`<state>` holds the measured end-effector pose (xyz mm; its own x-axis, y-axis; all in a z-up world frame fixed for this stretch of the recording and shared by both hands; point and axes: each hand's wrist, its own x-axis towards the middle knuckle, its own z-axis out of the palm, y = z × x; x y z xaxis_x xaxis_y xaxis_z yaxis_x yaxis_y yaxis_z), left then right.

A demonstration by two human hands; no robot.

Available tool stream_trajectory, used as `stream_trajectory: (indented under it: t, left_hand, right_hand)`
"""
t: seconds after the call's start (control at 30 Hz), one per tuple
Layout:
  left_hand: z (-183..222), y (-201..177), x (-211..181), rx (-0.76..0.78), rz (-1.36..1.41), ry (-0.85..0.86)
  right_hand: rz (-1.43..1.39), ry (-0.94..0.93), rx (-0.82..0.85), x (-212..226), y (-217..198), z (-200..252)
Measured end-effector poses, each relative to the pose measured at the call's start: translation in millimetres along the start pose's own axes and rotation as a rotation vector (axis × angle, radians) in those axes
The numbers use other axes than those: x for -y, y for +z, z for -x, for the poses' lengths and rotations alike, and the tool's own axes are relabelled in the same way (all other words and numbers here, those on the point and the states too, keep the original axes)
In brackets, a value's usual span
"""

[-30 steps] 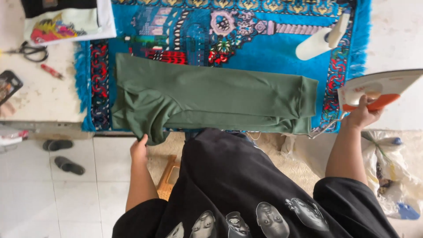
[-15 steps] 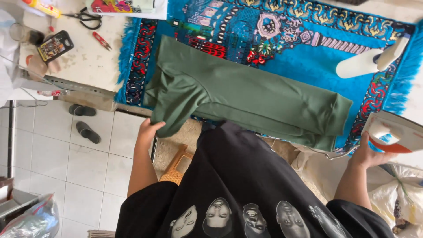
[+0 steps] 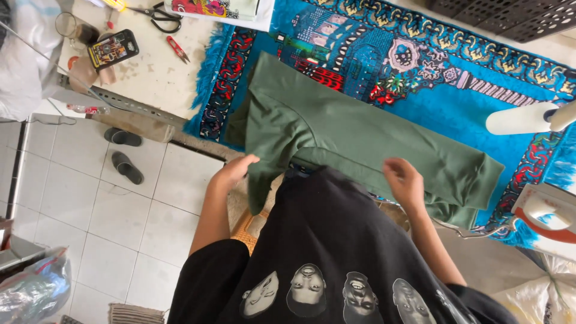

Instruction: Ironing a green t-shirt to remove wrinkles and then folding it into a neat square.

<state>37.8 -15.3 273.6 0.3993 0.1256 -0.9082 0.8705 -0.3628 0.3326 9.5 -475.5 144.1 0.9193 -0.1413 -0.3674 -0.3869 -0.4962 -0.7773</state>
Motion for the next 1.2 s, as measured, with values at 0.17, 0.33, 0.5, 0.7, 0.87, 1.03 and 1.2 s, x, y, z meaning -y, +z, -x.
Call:
stream_trajectory:
  t: [0.17, 0.33, 0.5, 0.7, 0.87, 1.03, 1.2]
  left_hand:
    - [-32.0, 12.8, -8.0, 0.054, 0.076, 0.082]
    - [-64.7, 41.8, -38.1, 0.024, 0.485, 0.167]
    - [-62.8, 72.2, -94.6, 0.137, 1.210, 0.245]
    - [-136.8, 96.0, -104.9, 0.309, 1.616, 0.290]
    - [-183.2, 97.2, -95.2, 0.154, 0.843, 0.477]
    - [-196.6, 96.8, -20.4, -0.337, -0.436, 0.474]
    - [-162.0, 119.8, 31.6, -0.265, -0.593, 0.350]
  right_hand:
    - [0.009, -0.331, 0.456, 108.5, 55.6, -9.1]
    - [0.180, -0.240, 0.976, 145.3, 97.5, -17.9]
    - [0.447, -0.030, 0.758, 126.4, 144.6, -32.9]
    - [0.525, 0.105, 0.653, 172.5, 129.3, -13.7]
    - [0.662, -0.029, 0.568, 112.9, 164.5, -35.9]
    - [0.575, -0.151, 0.527, 62.7, 174.4, -44.7]
    - [0.307, -0.329, 0.482, 62.7, 154.8, -25.8]
